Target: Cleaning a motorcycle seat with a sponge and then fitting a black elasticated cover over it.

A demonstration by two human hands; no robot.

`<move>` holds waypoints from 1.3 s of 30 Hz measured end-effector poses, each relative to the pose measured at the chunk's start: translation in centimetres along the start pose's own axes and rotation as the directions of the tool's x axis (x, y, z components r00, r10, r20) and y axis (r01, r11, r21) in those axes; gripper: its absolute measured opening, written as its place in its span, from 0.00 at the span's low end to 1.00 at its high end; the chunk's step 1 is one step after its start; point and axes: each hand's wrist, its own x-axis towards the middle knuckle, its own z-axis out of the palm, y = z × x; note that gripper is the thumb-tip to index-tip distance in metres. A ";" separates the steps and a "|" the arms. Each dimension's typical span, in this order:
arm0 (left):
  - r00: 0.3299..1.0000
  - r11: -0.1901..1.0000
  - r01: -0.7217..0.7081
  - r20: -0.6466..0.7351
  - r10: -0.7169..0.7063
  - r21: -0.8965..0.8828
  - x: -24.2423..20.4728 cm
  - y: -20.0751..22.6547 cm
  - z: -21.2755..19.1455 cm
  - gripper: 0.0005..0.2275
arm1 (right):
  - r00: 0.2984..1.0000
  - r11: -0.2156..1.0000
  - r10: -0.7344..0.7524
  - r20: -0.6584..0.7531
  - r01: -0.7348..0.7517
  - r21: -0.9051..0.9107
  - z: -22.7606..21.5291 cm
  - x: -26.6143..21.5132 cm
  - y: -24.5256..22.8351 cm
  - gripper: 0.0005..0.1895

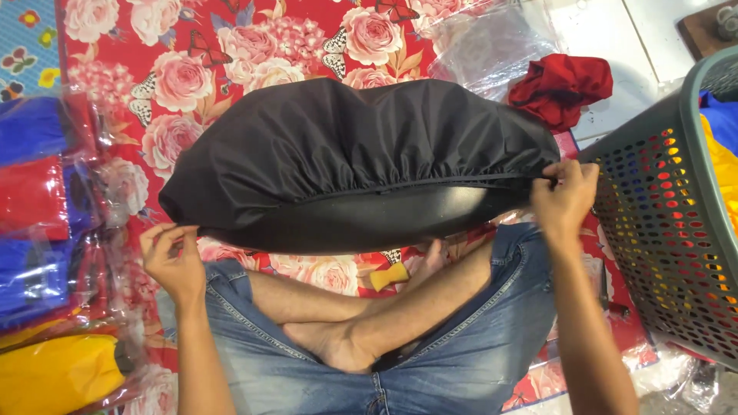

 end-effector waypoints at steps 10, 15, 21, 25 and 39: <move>0.965 0.909 0.256 0.040 -0.258 -0.330 -1.1 -0.1 0.0 0.10 | 0.665 0.650 -0.743 -0.078 0.744 0.153 3.8 -1.9 -22.7 0.09; 0.954 0.901 0.289 0.016 -0.300 -0.322 -1.4 0.4 -0.2 0.09 | 0.658 0.650 -0.752 -0.047 0.751 0.117 6.9 -2.2 -21.7 0.06; 0.987 0.978 0.112 -0.098 -0.130 -0.176 0.0 1.3 0.0 0.08 | 0.680 0.666 -0.682 -0.270 0.730 0.155 6.2 -2.1 -21.2 0.09; 0.989 0.998 -0.058 -0.141 0.052 -0.037 1.8 2.9 -0.2 0.10 | 0.696 0.663 -0.691 -0.197 0.718 0.211 5.9 -2.7 -20.7 0.07; 0.764 0.688 0.613 0.068 -0.642 -0.389 -0.6 4.3 0.6 0.08 | 0.752 0.694 -0.653 -0.087 0.641 0.327 6.6 -3.4 -20.1 0.03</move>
